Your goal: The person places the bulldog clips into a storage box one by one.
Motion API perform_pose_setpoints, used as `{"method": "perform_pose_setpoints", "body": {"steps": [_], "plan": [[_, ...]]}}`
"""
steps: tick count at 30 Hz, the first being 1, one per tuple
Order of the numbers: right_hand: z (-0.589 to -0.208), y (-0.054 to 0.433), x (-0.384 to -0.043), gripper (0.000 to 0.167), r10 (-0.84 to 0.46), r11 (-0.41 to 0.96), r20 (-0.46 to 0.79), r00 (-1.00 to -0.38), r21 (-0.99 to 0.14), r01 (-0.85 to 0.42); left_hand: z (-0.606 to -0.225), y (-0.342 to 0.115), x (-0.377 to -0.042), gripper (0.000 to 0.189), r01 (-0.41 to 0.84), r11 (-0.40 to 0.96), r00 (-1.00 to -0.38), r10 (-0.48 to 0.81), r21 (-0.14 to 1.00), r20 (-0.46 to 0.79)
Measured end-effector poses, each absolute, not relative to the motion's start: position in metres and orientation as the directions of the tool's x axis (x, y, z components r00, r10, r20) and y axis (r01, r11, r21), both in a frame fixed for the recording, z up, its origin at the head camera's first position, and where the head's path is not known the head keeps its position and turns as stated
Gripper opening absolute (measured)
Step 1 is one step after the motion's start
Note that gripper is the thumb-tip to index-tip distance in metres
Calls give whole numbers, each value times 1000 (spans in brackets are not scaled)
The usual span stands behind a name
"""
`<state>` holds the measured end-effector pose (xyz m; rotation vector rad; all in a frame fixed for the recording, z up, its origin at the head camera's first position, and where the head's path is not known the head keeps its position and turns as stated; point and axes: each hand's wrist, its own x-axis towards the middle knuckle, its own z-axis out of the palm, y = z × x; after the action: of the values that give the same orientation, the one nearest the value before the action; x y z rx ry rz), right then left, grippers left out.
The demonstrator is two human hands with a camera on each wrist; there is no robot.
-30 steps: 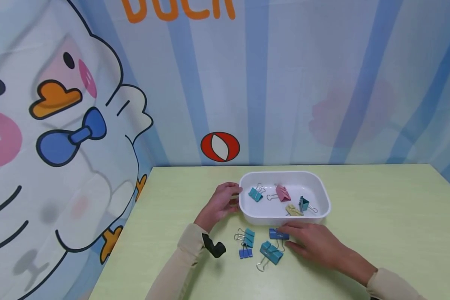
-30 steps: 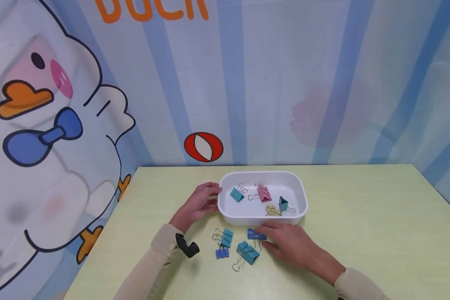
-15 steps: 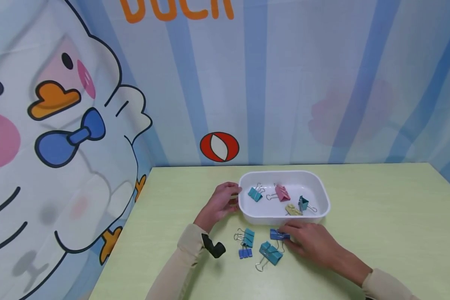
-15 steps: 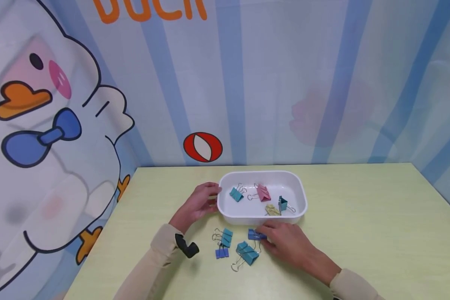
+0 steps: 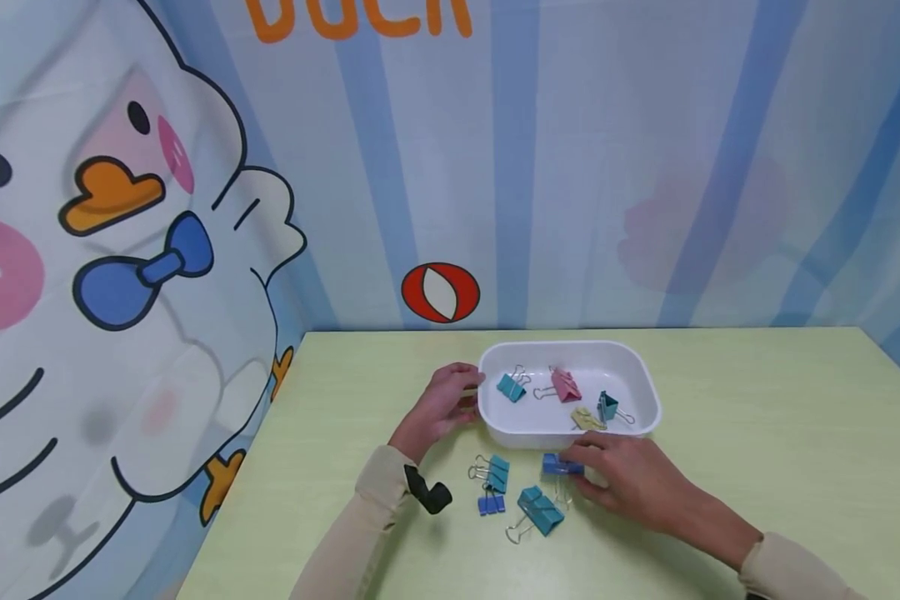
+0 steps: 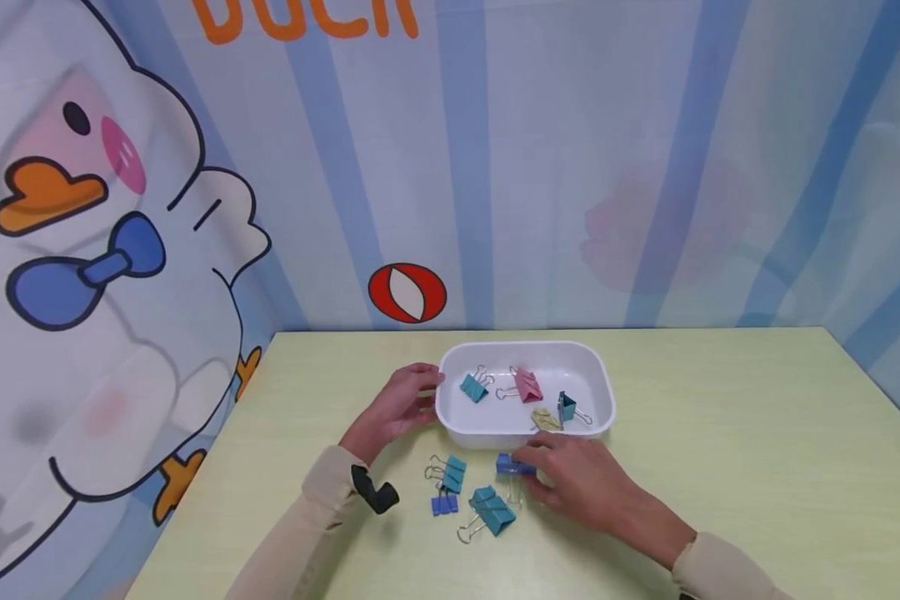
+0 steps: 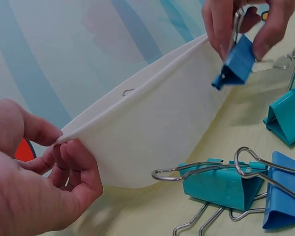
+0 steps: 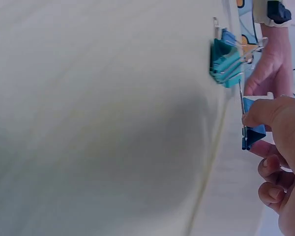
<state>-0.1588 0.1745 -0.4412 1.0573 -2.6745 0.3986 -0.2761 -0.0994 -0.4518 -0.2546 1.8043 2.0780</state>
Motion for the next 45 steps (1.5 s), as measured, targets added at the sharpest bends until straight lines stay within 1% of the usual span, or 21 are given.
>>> {"method": "perform_pose_setpoints", "body": {"steps": [4,9,12,16,19,23,32,35,40,42,45], "plan": [[-426,176,-158,32,-630,695,337,-699,-158,-702,-450,-100,-277,31,-394,-128,-913,171,910,-371],[-405,176,-164,31,-643,678,405,-650,-93,-729,-448,-100,-278,30,-385,-132,-917,170,913,-362],[-389,176,-169,32,-638,685,414,-649,-81,-724,-447,-100,-278,30,-385,-136,-917,174,913,-360],[-365,177,-177,41,-631,691,421,-652,-76,-719,-446,-100,-278,29,-391,-142,-914,176,910,-365],[-348,177,-186,43,-633,683,449,-631,-61,-728,-446,-100,-279,30,-394,-145,-913,175,908,-368],[-331,175,-197,37,-617,678,478,-625,-80,-731,-447,-100,-280,31,-395,-148,-913,172,907,-370],[-313,169,-214,34,-570,683,498,-654,-156,-714,-448,-100,-277,31,-395,-145,-914,163,907,-372],[-312,170,-218,41,-540,708,501,-677,-165,-687,-449,-99,-278,31,-394,-144,-914,164,908,-370],[-317,174,-218,66,-497,752,470,-729,-186,-633,-451,-99,-277,31,-397,-149,-912,180,906,-370],[-320,175,-216,70,-510,752,454,-731,-178,-635,-451,-99,-277,31,-400,-149,-910,185,904,-372],[-324,174,-212,72,-546,736,442,-711,-152,-660,-450,-99,-276,30,-400,-147,-910,183,905,-372]]}}
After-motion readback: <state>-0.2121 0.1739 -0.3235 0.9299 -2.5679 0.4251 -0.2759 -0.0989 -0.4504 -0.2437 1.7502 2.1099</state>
